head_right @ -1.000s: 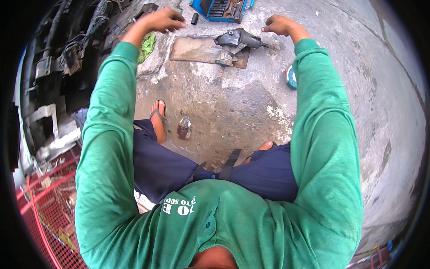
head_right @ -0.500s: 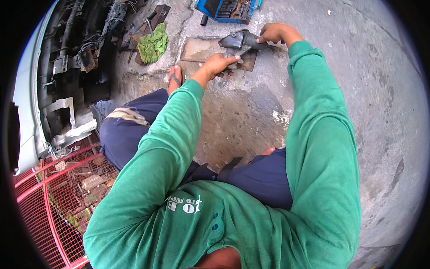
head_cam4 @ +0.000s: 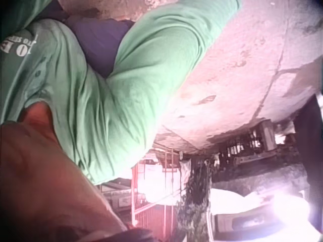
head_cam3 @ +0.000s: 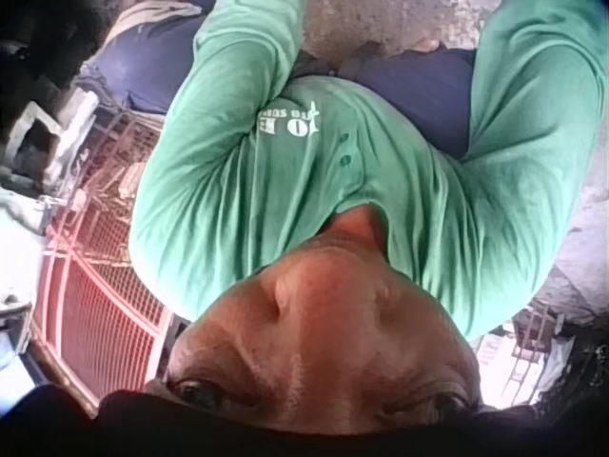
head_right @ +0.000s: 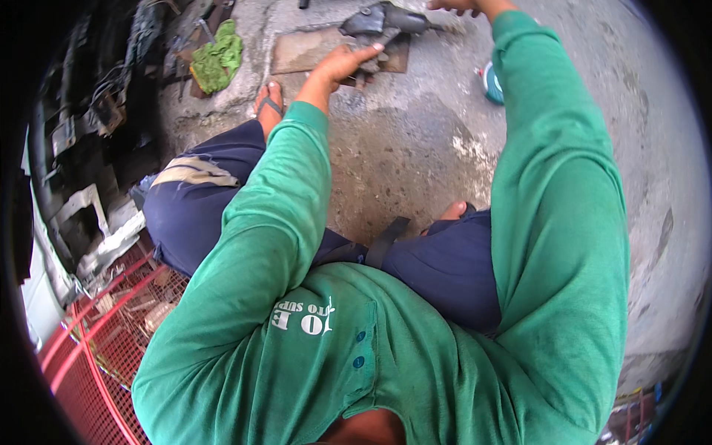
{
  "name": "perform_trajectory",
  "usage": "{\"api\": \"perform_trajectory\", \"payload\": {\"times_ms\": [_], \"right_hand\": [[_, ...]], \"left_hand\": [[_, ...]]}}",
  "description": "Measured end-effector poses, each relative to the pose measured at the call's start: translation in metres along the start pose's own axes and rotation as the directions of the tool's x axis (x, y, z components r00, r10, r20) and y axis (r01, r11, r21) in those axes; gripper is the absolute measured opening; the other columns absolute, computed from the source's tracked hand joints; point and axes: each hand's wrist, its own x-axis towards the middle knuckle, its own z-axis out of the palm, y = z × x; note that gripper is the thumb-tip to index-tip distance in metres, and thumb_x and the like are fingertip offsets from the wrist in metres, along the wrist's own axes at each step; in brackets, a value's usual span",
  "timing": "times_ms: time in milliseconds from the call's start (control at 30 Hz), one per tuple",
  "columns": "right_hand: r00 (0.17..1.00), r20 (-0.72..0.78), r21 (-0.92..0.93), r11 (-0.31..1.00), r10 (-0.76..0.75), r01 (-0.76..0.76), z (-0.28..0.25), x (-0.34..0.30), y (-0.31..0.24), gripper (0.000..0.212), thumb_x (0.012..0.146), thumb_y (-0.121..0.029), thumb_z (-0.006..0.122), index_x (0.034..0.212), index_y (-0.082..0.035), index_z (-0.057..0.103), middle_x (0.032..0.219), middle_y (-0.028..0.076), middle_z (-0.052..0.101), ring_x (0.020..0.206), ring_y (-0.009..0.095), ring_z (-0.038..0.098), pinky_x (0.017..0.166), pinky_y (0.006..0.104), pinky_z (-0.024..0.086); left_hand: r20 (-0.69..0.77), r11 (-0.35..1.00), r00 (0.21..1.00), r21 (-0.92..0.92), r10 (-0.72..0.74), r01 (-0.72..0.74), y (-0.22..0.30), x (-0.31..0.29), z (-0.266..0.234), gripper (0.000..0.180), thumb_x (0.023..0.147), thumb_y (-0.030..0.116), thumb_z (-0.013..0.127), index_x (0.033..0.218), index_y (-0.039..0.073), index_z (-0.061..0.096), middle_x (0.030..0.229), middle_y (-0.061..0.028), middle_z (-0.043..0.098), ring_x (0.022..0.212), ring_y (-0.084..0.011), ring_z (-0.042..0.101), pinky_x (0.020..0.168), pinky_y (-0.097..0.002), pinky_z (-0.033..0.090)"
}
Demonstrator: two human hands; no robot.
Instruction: The person sits on the floor and handles a metal part, wiping it with a cloth, then uses a tape measure and pencil to mark measurements on the part. The person repeatedly repositions the part and measures different sections.
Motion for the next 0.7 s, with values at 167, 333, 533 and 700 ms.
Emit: {"api": "perform_trajectory", "payload": {"times_ms": [167,333,533,700], "right_hand": [[0.978,0.188,-0.286,0.957,0.094,-0.037,0.036,-0.012,-0.031,0.041,0.084,-0.039,0.075,0.115,-0.012,0.077,0.104,0.012,0.075,0.089,0.028,0.069,0.074,0.0478,0.058],[0.987,0.154,-0.311,0.950,0.048,0.002,0.035,-0.005,-0.026,0.038,0.083,-0.029,0.075,0.116,-0.011,0.075,0.100,0.011,0.074,0.087,0.028,0.068,0.073,0.0479,0.058],[0.991,0.121,-0.285,0.958,0.055,-0.018,0.046,0.000,-0.017,0.036,0.084,-0.025,0.073,0.117,-0.010,0.073,0.101,0.012,0.074,0.089,0.027,0.069,0.074,0.0472,0.059],[0.992,0.091,-0.216,0.974,0.086,-0.064,0.038,-0.005,-0.011,0.042,0.084,-0.026,0.075,0.122,-0.009,0.072,0.105,0.013,0.074,0.093,0.028,0.069,0.077,0.0485,0.059]], "left_hand": [[-0.103,0.998,0.993,-0.014,0.054,-0.056,-0.011,-0.009,0.004,0.058,0.088,0.055,0.078,0.102,-0.001,0.074,0.085,-0.0106,0.075,0.066,-0.0194,0.073,0.055,-0.0310,0.053],[-0.046,0.996,0.999,-0.085,0.012,-0.016,-0.008,-0.005,0.005,0.040,0.092,0.050,0.073,0.102,0.012,0.080,0.092,-0.0065,0.076,0.074,-0.0249,0.072,0.063,-0.0373,0.054],[-0.169,0.999,0.985,-0.012,0.029,-0.032,0.000,-0.015,0.005,0.084,0.082,0.079,0.067,0.138,0.017,0.058,0.119,-0.0077,0.070,0.110,-0.0272,0.065,0.083,-0.0502,0.054],[-0.070,0.996,0.997,-0.081,0.016,-0.021,-0.002,-0.013,0.007,0.074,0.083,0.079,0.064,0.127,0.020,0.065,0.113,-0.0017,0.071,0.106,-0.0222,0.064,0.083,-0.0468,0.049]]}}
